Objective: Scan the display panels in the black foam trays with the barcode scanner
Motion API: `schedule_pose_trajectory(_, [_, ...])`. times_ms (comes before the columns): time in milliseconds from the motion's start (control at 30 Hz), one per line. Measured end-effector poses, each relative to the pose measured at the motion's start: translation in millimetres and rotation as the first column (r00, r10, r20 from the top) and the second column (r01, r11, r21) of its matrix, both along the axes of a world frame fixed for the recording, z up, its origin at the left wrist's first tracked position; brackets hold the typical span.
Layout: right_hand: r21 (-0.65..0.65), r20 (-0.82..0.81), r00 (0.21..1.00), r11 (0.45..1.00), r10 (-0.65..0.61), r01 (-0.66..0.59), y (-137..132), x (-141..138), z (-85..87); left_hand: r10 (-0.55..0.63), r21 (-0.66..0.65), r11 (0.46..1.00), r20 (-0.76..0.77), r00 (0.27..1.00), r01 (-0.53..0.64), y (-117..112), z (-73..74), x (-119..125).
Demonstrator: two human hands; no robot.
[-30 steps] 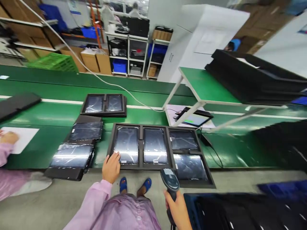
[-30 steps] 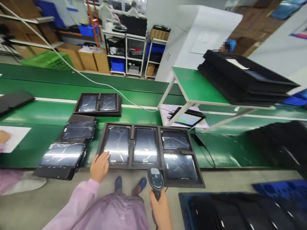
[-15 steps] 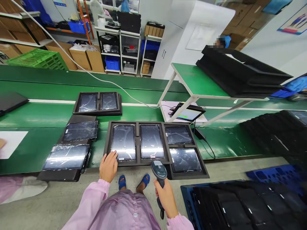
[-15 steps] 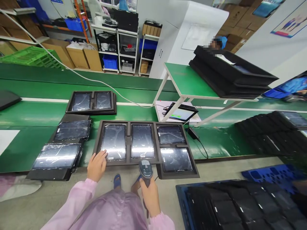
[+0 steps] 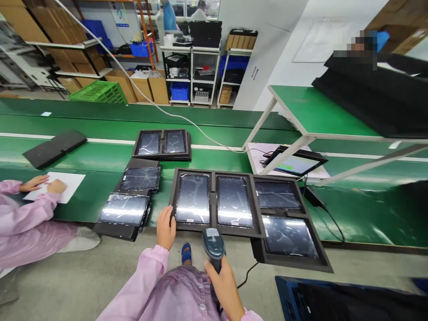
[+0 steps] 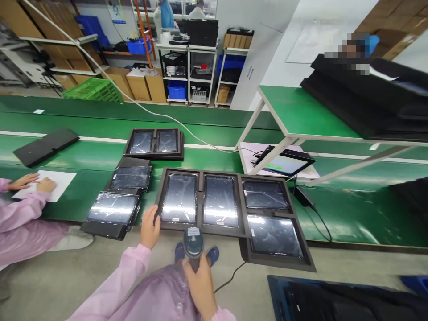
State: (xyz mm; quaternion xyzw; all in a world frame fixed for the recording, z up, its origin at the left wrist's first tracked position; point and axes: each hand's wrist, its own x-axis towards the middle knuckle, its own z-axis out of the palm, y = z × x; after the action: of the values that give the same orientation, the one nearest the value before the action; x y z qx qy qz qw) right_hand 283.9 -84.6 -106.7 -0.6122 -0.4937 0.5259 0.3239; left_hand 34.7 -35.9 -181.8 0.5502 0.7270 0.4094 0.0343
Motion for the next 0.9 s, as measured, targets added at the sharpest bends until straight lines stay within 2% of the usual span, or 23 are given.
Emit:
schedule_pose_trajectory(67, [-0.002,-0.009,0.998,0.998,0.059,-0.059,-4,-25,0.6,0.105,-0.1,0.991,0.124,0.987,-0.093,-5,-6.9,-5])
schedule_pose_trajectory(133, [-0.026,-0.01,0.996,0.996,0.089,-0.089,-6,-43,1.4,0.122,-0.182,0.98,0.235,0.964,-0.08,-8,-11.8,-8])
schedule_pose_trajectory(200, [-0.061,-0.018,0.994,0.992,0.106,-0.106,-8,-54,1.9,0.093,-0.203,0.979,0.303,0.948,-0.031,-10,-13.5,-8])
schedule_pose_trajectory(433, [-0.102,-0.02,0.993,0.987,0.12,-0.121,-10,-57,-1.4,0.064,-0.186,0.982,0.347,0.936,0.002,-10,-12.3,-8])
schedule_pose_trajectory(633, [-0.068,-0.035,0.995,0.993,0.091,-0.093,-13,-57,0.4,0.066,-0.17,0.985,0.395,0.916,0.002,-9,-10.4,-8])
schedule_pose_trajectory(767, [-0.023,-0.003,1.0,1.0,-0.009,0.009,-1,-34,-4.0,0.087,-0.173,0.985,0.406,0.91,-0.017,-7,-6.1,-9])
schedule_pose_trajectory(833, [0.013,0.041,0.992,0.993,-0.121,0.12,20,-7,-8.6,0.103,-0.19,0.981,0.42,0.902,-0.023,-4,-3.4,-11])
schedule_pose_trajectory(900, [0.09,0.127,0.947,0.954,-0.296,0.286,49,30,-12.9,0.106,-0.216,0.976,0.435,0.894,-0.011,0,-0.4,-16])
